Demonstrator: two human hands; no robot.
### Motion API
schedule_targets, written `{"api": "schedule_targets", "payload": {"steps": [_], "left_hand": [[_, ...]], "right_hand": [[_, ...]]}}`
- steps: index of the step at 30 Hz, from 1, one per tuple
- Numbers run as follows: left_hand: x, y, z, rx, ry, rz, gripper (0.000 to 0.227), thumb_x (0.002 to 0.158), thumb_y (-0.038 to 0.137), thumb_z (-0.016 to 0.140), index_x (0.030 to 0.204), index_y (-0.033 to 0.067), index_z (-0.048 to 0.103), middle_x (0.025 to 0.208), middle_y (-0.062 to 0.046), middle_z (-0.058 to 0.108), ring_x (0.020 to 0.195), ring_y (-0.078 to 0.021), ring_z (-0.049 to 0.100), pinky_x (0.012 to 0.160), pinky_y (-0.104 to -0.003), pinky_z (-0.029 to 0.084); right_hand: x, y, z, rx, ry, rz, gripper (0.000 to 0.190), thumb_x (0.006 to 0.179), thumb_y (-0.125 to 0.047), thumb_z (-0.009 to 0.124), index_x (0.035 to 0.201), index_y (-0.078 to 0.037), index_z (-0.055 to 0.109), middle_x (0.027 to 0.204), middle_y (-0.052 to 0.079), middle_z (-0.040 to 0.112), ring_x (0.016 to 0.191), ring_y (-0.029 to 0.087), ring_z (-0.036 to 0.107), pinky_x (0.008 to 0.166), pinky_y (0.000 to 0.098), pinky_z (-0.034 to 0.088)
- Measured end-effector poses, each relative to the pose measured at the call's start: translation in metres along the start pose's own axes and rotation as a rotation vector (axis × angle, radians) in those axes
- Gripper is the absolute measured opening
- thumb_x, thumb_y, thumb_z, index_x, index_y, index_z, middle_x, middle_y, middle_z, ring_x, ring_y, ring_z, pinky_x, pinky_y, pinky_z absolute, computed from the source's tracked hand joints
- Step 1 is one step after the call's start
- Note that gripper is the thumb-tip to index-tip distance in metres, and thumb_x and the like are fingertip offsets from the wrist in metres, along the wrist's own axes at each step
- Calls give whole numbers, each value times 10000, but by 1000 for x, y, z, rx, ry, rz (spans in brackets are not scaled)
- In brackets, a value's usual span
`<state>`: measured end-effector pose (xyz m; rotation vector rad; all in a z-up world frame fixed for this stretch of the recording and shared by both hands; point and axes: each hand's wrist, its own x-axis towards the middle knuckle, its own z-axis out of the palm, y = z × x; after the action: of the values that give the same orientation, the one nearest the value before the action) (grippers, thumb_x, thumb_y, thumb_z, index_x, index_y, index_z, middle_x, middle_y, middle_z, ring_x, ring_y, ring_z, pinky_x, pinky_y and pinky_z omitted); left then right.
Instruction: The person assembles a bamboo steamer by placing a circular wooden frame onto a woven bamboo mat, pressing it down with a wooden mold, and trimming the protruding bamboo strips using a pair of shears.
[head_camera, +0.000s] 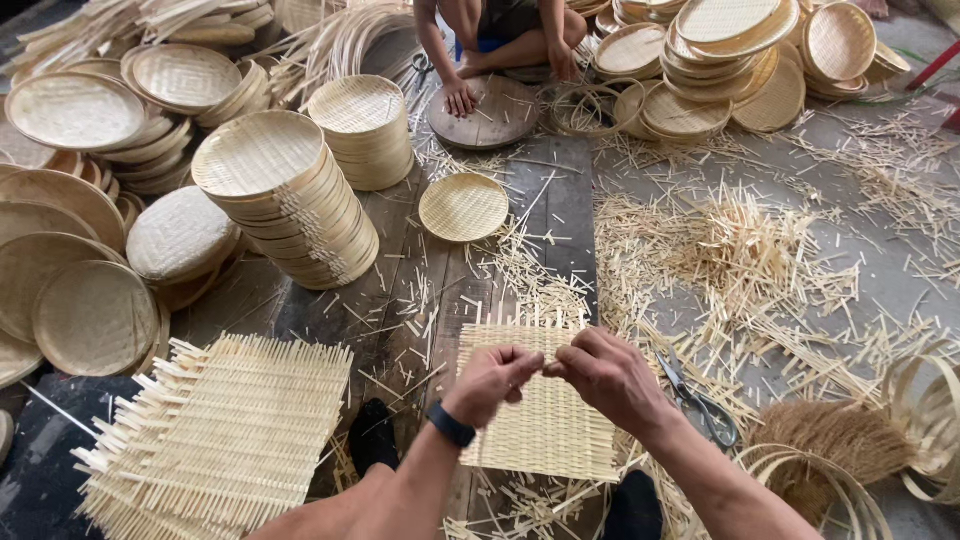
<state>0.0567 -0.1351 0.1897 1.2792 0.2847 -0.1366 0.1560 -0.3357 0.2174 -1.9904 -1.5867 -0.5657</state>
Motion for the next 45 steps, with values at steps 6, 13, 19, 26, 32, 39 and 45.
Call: {"api": "schedule_targets", "payload": {"steps": [6,13,19,26,32,39,45], "left_hand": [[7,0,17,-4,-124,-278,615,944,706,418,685,171,576,583,29,516,475,-85,430,426,-255,347],[11,-11,36,-78,33,-306,720,968,805,268,581,210,389,489,78,343,398,-72,271,371,-265,195],[23,-34,24,-172,-4,-354,643,994,717,395,619,203,487,514,90,402,405,-65,272,381,-248,211],[37,-26,-60,-704,212,236,271,995,345,606,863,113,654,700,25,620,526,-98,431,496,-250,377],[37,-4,-71,-706,205,118,325,981,331,638,790,68,640,570,16,518,469,-82,423,398,-230,327],[29,-8,-67,-782,246,186,366,999,347,664,732,104,602,513,47,473,386,-51,352,333,-209,277],[21,9,-71,-499,295,101,341,963,371,661,765,96,623,522,33,486,401,-79,414,367,-234,355]], "right_hand": [[-4,-13,9,11,-110,-184,139,881,-225,737,914,-100,686,864,0,644,760,122,584,666,284,555],[-17,-18,27,-90,-47,6,124,841,-160,770,868,-77,682,753,3,589,685,131,561,580,301,519],[-19,9,44,73,-230,247,189,904,-303,791,929,-120,752,839,27,681,709,146,637,592,277,582],[-33,48,-32,1203,288,1322,482,955,-458,522,1007,-31,739,889,144,731,820,244,719,747,358,641],[-63,67,19,1544,478,1092,477,1153,-379,530,901,13,631,614,-19,398,544,115,435,451,255,389],[-45,54,17,1492,482,1208,433,1071,-392,519,828,-49,621,569,-37,390,491,103,402,421,247,349],[-36,50,9,1462,347,1155,404,1043,-376,527,829,-47,626,545,-33,435,427,87,363,383,240,333]]}}
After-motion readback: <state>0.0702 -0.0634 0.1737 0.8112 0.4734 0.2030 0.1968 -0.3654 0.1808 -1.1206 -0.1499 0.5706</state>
